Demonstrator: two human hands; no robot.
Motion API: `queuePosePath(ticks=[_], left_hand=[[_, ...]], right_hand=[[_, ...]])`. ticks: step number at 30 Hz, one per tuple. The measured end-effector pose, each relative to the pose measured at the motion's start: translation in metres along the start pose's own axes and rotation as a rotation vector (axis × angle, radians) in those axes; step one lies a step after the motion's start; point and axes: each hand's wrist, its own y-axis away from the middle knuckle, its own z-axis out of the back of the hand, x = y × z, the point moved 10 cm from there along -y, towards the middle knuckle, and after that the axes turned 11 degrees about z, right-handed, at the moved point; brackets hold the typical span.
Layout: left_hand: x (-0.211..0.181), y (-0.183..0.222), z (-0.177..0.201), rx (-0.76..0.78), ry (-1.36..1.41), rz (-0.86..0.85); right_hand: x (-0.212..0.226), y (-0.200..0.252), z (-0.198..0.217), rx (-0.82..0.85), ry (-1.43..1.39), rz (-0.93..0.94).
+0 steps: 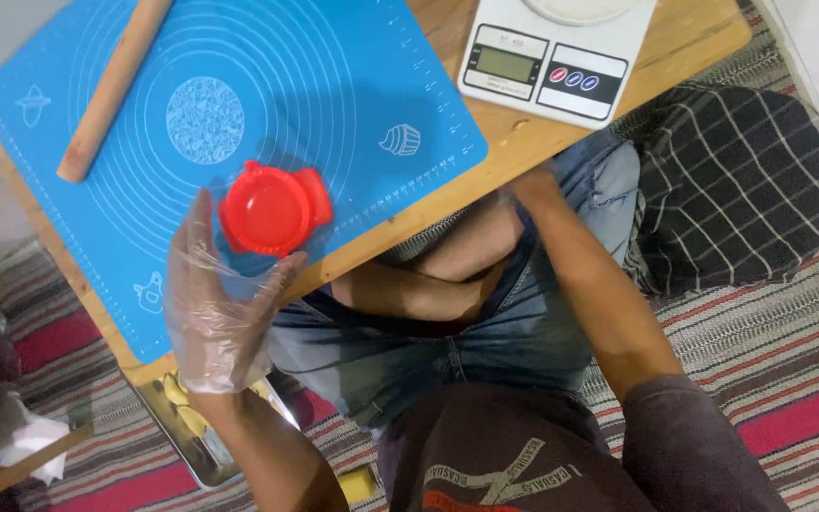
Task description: Preparing filled pastries by scooping filling into dough and using a manual mold to seal them
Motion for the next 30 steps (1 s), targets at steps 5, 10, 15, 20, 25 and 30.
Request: queuePosePath(ticks=[5,10,15,20,25,30], left_hand=[[-0.022,0.023,0.020,-0.203,0.001,-0.353],[-0.017,0.028,0.030,-0.210,0.061,-0.113],[-0.002,-0.002,0.015,0.001,-0.144,0.159],[0.001,-0.014,-0.004,0.092,-0.232,0.026],[-0.002,-0.006,0.001,0.016,-0.218,-0.039],[-0.051,0.051,0.028,-0.102,0.085,-0.151]], right_hand=[[0.047,0.045,-0.040,-0.164,0.413,0.041],[0.097,0.090,-0.077,-0.321,0.835,0.085],[0.141,0.123,-0.102,-0.467,1.259,0.139],[0.141,0.141,-0.077,-0.248,1.307,0.492],[0.132,0.182,-0.113,-0.004,0.840,0.755],[0.118,0.196,-0.215,0.187,0.630,0.920]])
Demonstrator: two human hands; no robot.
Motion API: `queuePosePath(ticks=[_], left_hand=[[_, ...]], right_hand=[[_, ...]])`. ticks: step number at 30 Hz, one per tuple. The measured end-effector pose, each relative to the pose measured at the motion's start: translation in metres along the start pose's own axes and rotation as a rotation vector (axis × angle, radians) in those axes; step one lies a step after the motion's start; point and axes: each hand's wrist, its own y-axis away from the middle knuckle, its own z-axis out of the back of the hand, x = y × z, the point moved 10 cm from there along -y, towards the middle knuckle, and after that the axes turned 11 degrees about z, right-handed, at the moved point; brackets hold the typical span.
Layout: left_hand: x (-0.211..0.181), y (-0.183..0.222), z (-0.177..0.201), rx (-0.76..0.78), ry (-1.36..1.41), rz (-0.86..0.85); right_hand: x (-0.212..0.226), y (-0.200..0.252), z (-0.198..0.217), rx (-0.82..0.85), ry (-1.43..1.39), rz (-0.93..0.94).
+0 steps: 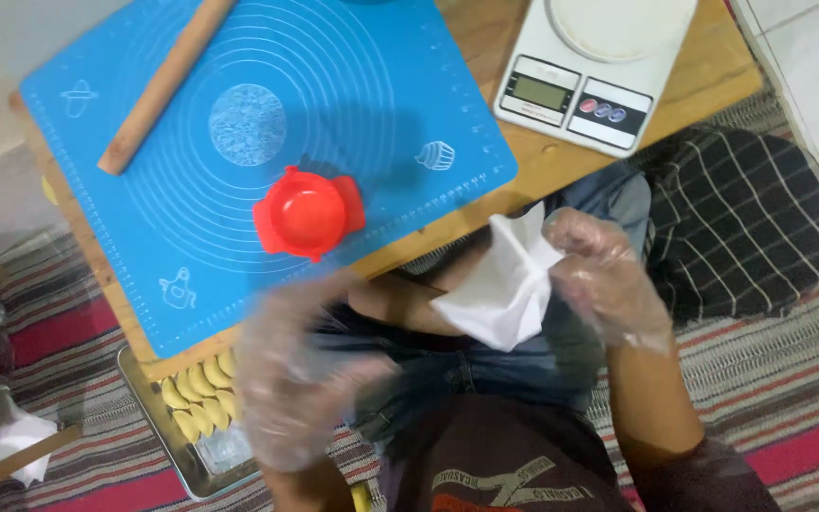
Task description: Preparing filled pastries by scooping filling into dough and using a manual mold to seal them
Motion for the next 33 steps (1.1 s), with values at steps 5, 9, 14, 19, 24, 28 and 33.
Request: queuePosePath(ticks=[5,9,14,19,24,28,33], left_hand=[[-0.036,0.011,-0.059,0.393,0.476,-0.192],[0.027,0.021,-0.063,0.072,0.403,0.101],[0.034,0.010,-0.021,-0.197,0.224,0.046],[0.020,0.004,-0.010,-0.180,0.270,-0.078],[0.039,-0.008,-0.001,-0.227,0.461,0.017],[0.080,-0.021,0.001,-0.298,0.469,0.127],[0.080,-0.046,0.016,-0.015,0.071,0.357]], right_hand=[[-0.029,-0.011,-0.038,-0.194,-0.152,-0.094],[-0.027,-0.025,-0.046,-0.137,0.062,0.045],[0.046,-0.047,-0.088,-0.059,0.799,0.334],[0.030,-0.046,-0.147,0.330,0.710,0.446],[-0.007,-0.057,-0.164,0.287,0.439,0.314],[-0.028,-0.083,-0.126,-0.047,0.575,0.204],[0.000,-0.108,-0.148,0.006,0.937,0.606]])
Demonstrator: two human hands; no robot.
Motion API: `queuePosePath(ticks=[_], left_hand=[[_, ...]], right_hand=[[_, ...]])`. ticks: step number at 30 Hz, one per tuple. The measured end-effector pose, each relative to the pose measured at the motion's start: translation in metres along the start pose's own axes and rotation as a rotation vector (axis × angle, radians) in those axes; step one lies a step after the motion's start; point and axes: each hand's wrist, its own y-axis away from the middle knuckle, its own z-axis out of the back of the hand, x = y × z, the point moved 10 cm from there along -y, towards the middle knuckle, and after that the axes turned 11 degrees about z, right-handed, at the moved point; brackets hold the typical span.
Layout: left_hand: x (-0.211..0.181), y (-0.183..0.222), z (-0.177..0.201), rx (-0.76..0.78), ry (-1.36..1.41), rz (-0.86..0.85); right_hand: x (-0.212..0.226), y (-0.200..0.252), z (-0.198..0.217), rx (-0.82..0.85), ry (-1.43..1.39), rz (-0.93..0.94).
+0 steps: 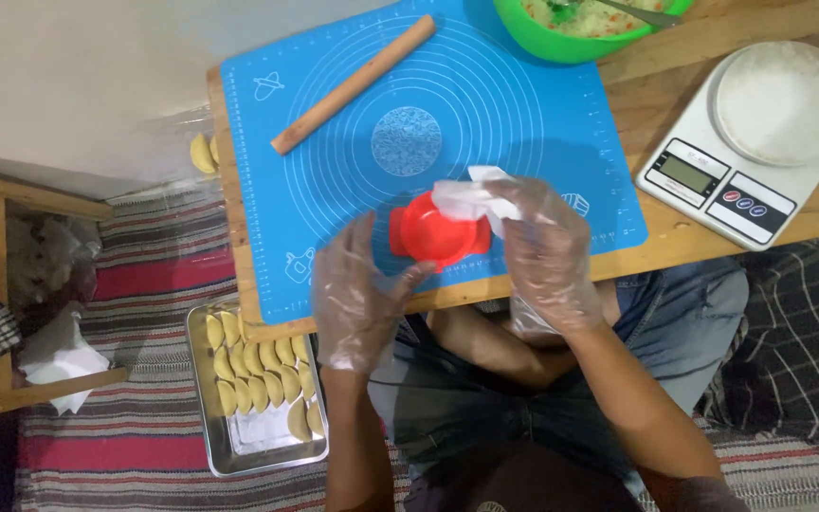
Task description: Preparing filled pastries by scooping filling into dough and using a manual mold to seal them
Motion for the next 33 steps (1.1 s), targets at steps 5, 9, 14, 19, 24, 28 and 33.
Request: queuePosePath(ticks=[5,9,14,19,24,28,33], left_hand=[[0.017,0.003,-0.044,0.070,-0.233,-0.035],[0.030,0.001,-0.046,0.130,-0.214,0.057],[0.063,-0.005,-0.070,0.034,-0.230,-0.036],[0.063,-0.008,-0.064,0.134,0.032,-0.018],[0.062,0.008,-0.049,0.125,0.222,0.152],[0.084,0.035,-0.073,0.001,0.288,-0.091],[0.102,0.042,-0.095,-0.045,0.426,-0.063]], right_hand=[[-0.003,-0.003,-0.050,0.267,-0.455,-0.168],[0.013,0.009,-0.068,0.631,0.194,0.213],[0.004,-0.003,-0.065,0.703,-0.008,-0.161],[-0.005,0.003,-0.061,0.664,-0.056,-0.177],[-0.021,0.016,-0.053,0.604,-0.109,-0.213],[-0.003,0.018,-0.037,0.436,-0.159,-0.082],[0.010,0.033,-0.027,0.250,-0.313,-0.097]])
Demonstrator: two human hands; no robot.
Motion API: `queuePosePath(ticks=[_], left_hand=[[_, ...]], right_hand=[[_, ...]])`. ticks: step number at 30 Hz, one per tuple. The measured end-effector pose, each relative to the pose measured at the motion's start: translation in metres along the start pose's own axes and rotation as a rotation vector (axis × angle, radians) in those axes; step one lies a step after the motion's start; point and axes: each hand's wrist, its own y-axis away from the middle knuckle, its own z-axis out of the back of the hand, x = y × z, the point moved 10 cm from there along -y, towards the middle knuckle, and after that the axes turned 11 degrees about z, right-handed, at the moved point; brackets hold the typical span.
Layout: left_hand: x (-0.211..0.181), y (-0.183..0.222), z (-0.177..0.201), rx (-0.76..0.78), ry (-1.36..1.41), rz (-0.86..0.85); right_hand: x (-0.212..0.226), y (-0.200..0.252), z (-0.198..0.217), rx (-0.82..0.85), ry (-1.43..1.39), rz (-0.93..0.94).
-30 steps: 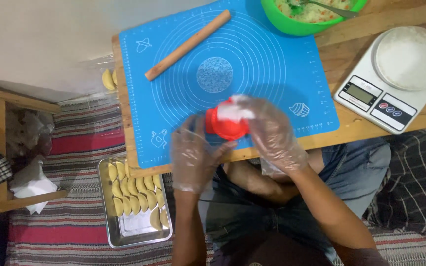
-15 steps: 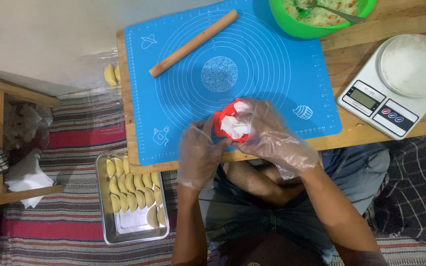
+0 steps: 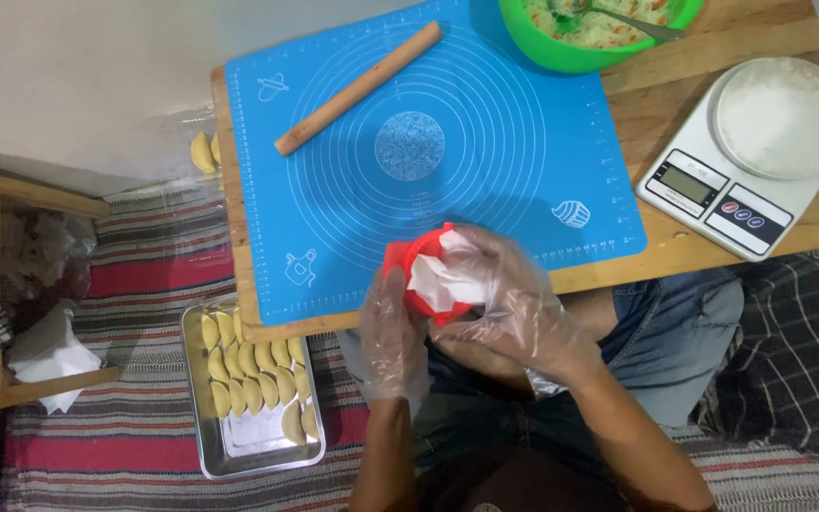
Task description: Preparing filled pastries by scooping filling into dough and using a manual mold to seal them
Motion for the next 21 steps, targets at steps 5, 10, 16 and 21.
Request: queuePosePath(ticks=[5,10,16,21], left_hand=[[0.034,0.001,-0.017,-0.091,0.845,0.450],[-0.058,0.002,-0.001,-0.001,0.165,0.061],[-0.083,-0.002,-0.011,0.047,0.343,0.429],[-0.065,-0.003,-0.004,-0.017,0.443,0.517]], right_hand=[[0.003,0.006,0.009,-0.008,0.440,0.118],[0.007,0.025,0.014,-0.141,0.401,0.146],[0.068,0.007,0.003,-0.146,0.340,0.502],[0.043,0.021,-0.001,0.030,-0.184,0.081]])
